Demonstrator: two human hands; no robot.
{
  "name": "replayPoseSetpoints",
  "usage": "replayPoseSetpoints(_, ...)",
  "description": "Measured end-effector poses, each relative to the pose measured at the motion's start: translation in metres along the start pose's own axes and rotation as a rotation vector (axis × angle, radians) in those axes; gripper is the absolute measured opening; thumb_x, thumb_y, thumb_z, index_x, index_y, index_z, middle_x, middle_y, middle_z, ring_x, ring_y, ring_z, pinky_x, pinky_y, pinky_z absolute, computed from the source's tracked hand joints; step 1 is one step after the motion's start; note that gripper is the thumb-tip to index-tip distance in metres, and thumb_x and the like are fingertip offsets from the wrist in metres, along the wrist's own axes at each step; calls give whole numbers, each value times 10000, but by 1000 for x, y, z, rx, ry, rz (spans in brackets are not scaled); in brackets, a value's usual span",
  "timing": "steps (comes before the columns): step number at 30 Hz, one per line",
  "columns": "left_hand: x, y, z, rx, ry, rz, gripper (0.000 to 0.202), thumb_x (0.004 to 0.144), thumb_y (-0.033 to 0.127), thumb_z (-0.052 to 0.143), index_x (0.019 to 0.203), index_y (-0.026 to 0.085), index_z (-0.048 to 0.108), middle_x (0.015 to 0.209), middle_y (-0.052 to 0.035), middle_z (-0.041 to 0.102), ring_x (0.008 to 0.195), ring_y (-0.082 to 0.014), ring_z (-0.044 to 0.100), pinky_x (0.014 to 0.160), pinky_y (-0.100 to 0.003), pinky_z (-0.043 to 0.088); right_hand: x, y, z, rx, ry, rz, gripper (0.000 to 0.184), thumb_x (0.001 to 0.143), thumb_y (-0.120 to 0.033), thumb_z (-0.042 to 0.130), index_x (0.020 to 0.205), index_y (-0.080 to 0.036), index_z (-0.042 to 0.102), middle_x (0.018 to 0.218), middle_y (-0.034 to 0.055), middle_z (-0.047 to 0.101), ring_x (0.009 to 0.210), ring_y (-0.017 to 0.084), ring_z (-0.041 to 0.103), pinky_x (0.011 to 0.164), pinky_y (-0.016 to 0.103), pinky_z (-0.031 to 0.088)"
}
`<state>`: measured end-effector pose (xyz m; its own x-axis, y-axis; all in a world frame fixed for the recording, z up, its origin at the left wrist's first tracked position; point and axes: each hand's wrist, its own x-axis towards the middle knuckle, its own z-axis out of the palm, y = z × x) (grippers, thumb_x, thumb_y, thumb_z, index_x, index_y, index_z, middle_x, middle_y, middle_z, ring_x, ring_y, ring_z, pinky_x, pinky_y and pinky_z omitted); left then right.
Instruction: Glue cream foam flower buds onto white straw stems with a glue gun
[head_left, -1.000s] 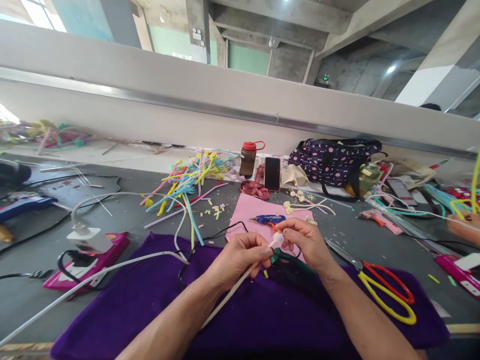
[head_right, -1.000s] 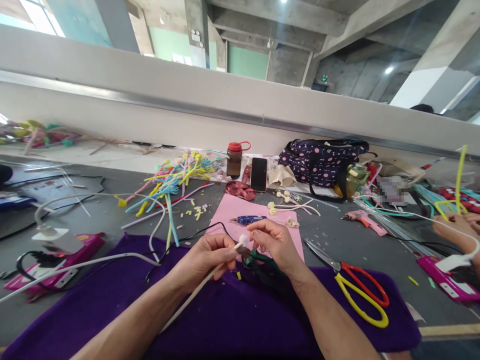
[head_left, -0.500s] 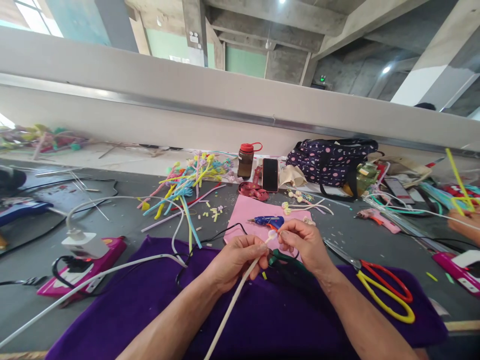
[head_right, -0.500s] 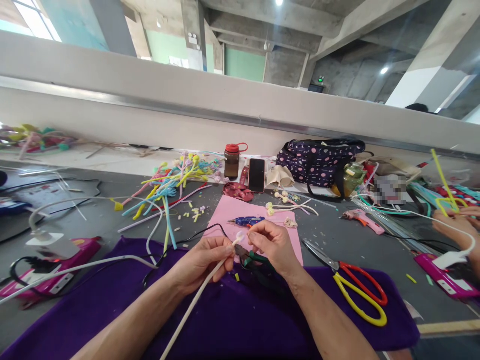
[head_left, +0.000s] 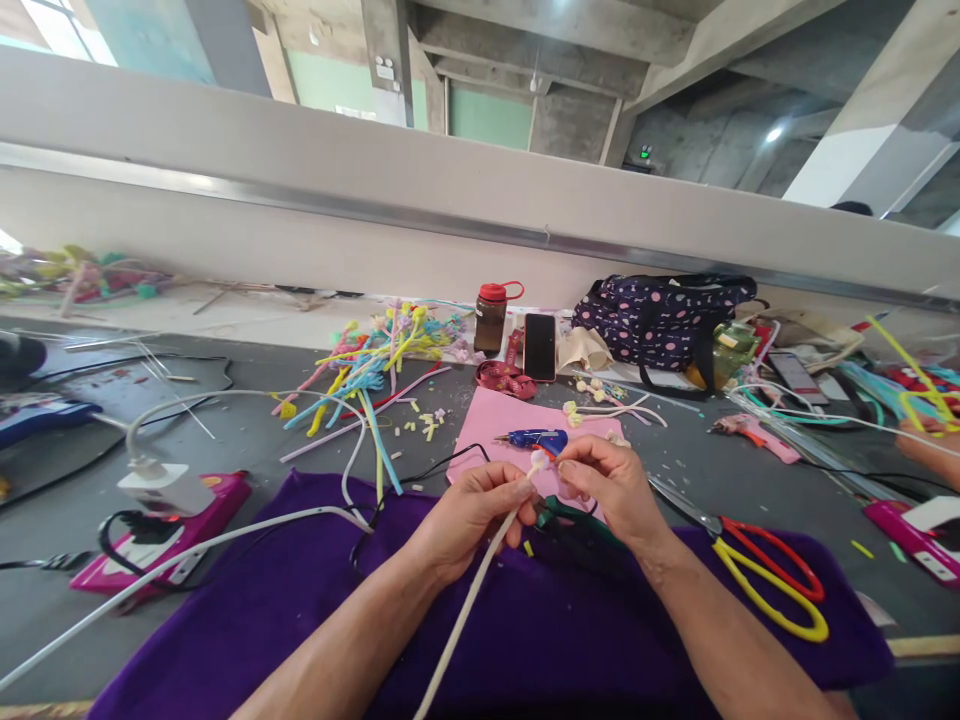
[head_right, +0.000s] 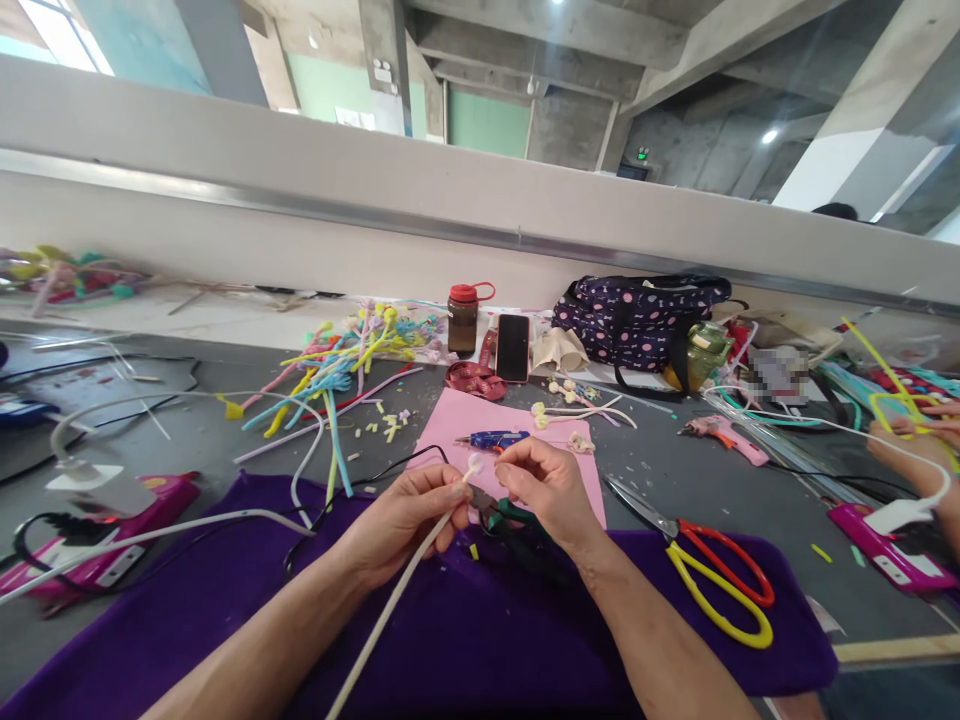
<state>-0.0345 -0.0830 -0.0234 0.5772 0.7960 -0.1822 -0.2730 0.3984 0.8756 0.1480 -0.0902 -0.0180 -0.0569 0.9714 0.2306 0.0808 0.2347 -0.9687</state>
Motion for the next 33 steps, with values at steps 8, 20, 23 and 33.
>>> replayPoseSetpoints(8,0,1,2,56,75,36,241,699,341,671,775,137,568,617,-18,649,451,-88,568,397,-150,320,-2,-1,7,-15,53,4,127,730,-287,626,712,-165,597,542,-32,532,460,86,470,429,195,374)
replayPoseSetpoints(20,-1,1,5,199,65,62,257,725,367,641,776,129,557,621,-28,643,447,-88,563,388,-150,301,-3,1,9,-53,35,33,170,723,-325,637,730,-155,624,537,-18,540,464,92,468,424,202,372)
replayPoseSetpoints(23,-1,1,6,203,65,66,274,719,383,644,775,127,561,624,-30,643,448,-86,561,389,-150,302,-3,1,9,-60,23,41,163,734,-318,618,719,-156,622,540,-15,539,465,94,465,420,202,367)
replayPoseSetpoints(33,-1,1,4,146,37,30,261,728,378,632,751,128,562,627,-25,637,444,-80,558,388,-150,309,-2,4,8,42,17,43,151,758,-295,596,690,-161,598,597,-11,577,461,86,473,443,208,382)
